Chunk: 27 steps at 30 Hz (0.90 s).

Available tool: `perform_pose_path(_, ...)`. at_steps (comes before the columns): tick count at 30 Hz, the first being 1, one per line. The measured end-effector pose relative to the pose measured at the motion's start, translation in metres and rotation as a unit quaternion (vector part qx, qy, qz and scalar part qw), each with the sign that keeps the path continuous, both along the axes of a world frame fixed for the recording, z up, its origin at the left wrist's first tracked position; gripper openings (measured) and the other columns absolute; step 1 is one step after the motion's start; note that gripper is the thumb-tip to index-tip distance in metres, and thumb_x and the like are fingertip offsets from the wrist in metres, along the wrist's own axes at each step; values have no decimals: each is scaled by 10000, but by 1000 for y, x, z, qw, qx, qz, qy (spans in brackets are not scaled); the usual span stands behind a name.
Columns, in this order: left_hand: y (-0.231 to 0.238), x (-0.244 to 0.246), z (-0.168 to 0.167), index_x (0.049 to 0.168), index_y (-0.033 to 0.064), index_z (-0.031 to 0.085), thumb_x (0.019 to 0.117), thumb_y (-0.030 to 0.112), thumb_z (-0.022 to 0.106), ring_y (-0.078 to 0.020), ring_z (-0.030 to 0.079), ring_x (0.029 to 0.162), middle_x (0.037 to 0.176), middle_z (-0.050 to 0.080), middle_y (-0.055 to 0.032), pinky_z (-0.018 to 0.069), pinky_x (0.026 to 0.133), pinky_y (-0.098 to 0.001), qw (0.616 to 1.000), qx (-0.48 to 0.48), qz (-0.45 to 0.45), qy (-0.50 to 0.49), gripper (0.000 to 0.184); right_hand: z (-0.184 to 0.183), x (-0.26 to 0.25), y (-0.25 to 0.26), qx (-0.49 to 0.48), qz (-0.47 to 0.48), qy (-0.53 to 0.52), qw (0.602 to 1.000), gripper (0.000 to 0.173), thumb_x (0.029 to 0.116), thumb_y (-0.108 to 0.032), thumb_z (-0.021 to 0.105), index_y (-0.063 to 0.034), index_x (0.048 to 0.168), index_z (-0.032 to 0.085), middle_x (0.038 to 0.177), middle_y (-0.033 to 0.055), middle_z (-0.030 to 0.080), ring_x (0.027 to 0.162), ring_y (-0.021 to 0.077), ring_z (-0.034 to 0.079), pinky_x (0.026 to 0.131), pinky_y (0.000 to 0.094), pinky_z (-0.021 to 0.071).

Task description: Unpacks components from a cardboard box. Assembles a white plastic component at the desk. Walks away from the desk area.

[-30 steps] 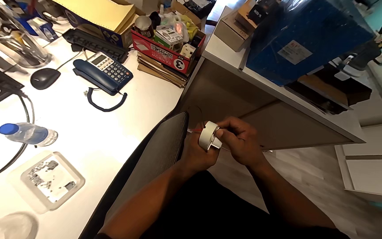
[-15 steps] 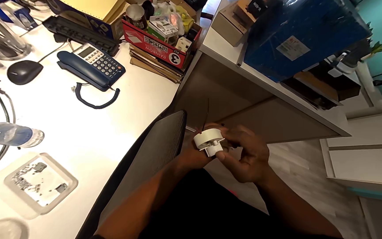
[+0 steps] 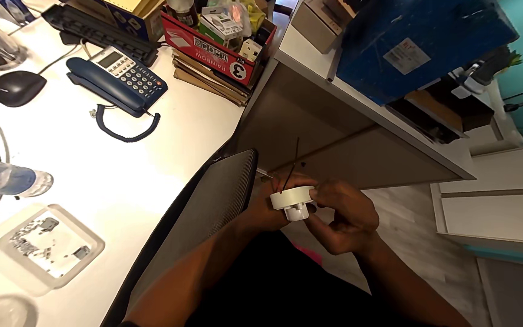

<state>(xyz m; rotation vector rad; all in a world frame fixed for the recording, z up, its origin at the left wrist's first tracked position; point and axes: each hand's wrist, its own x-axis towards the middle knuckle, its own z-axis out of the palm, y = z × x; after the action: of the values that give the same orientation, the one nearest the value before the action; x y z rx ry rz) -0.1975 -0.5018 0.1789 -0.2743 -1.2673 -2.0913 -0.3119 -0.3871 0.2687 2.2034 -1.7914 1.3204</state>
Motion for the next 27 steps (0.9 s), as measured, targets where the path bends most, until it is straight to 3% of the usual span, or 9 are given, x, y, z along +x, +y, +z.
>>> perform_pose_path(8, 7, 6, -5, 1203, -54, 648, 857, 31, 760, -20, 638, 1110, 1157, 706, -33, 517, 1019, -224, 995, -43, 29, -82, 374, -18, -11, 11, 25, 4, -59, 998, 243, 912, -195, 735, -63, 1109, 683, 942, 35, 657, 866, 52, 639, 744, 189, 551)
perform_pose_path(12, 7, 5, -11, 1222, -66, 652, 867, 59, 760, -47, 622, 1137, 1185, 695, -83, 488, 1044, -232, 985, -111, 42, -121, 391, -30, -18, 18, 43, 0, -88, 995, 235, 926, -203, 729, -53, 1100, 680, 907, 42, 648, 844, 53, 623, 740, 188, 533)
perform_pose_path(18, 10, 6, -20, 1279, -56, 619, 863, 86, 780, -34, 622, 1145, 1214, 691, -49, 495, 1046, -237, 982, -81, 4, -170, 468, -44, -25, 22, 59, 4, -126, 990, 248, 927, -209, 735, -69, 1124, 677, 903, 46, 641, 830, 62, 623, 735, 199, 545)
perform_pose_path(23, 7, 7, -19, 1303, -56, 618, 865, 131, 772, -75, 616, 1165, 1230, 680, -98, 485, 1057, -256, 972, -132, 40, -192, 500, -43, -26, 14, 50, 30, -132, 990, 233, 918, -180, 729, -43, 1103, 693, 883, 63, 652, 822, 89, 619, 734, 221, 533)
perform_pose_path(27, 4, 16, -11, 1300, -65, 608, 833, 104, 804, -72, 626, 1153, 1223, 680, -99, 502, 1045, -255, 966, -125, 107, -199, 534, -40, -23, -5, 36, 58, -146, 987, 277, 921, -203, 733, -56, 1153, 702, 902, 47, 615, 847, 82, 599, 752, 219, 530)
